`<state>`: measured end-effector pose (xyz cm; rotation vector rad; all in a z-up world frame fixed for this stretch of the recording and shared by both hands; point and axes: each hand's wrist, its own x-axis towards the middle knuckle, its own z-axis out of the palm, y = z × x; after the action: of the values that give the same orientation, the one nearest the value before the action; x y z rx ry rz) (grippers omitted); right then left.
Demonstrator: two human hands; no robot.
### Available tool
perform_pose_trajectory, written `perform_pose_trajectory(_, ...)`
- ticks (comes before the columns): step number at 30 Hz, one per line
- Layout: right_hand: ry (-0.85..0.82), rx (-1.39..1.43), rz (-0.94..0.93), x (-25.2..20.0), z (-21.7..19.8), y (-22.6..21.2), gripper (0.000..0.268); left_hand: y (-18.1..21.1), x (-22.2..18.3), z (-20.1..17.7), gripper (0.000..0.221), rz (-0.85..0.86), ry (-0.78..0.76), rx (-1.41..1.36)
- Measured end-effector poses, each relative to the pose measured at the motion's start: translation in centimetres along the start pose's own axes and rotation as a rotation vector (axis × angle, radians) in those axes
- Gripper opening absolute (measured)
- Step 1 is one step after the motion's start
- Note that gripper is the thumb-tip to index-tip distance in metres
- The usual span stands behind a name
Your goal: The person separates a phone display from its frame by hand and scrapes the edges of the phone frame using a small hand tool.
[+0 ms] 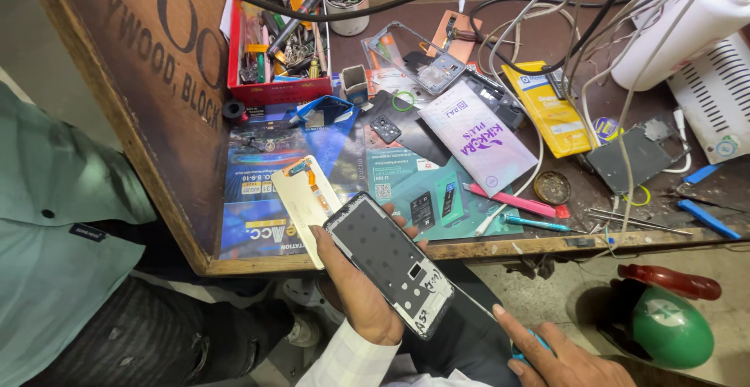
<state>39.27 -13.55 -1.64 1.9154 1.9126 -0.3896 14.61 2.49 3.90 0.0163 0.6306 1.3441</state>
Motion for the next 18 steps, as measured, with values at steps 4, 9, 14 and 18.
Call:
perform_pose_trajectory(4, 0.164, 0.070, -0.064, 0.2, -0.9, -0.9, 0.080, -0.3, -0.1, -0.3, 0.082, -0.005, 0.002, 0.017)
perform_pose_trajectory(9, 0.138, -0.044, -0.063, 0.9, -3.4, -2.4, 0.068, -0.5, -0.3, -0.2, 0.084, -0.026, 0.012, 0.021)
perform_pose_trajectory(14, 0.249, 0.209, -0.162, 1.9, -7.7, -4.5, 0.083, -0.5, -0.5, 0.1, 0.083, -0.035, 0.001, -0.009)
perform_pose_trajectory(18, 0.292, 0.242, -0.176, 2.6, -10.0, -6.2, 0.081, -0.3, -0.9, 0.2, 0.083, -0.085, -0.004, -0.030)
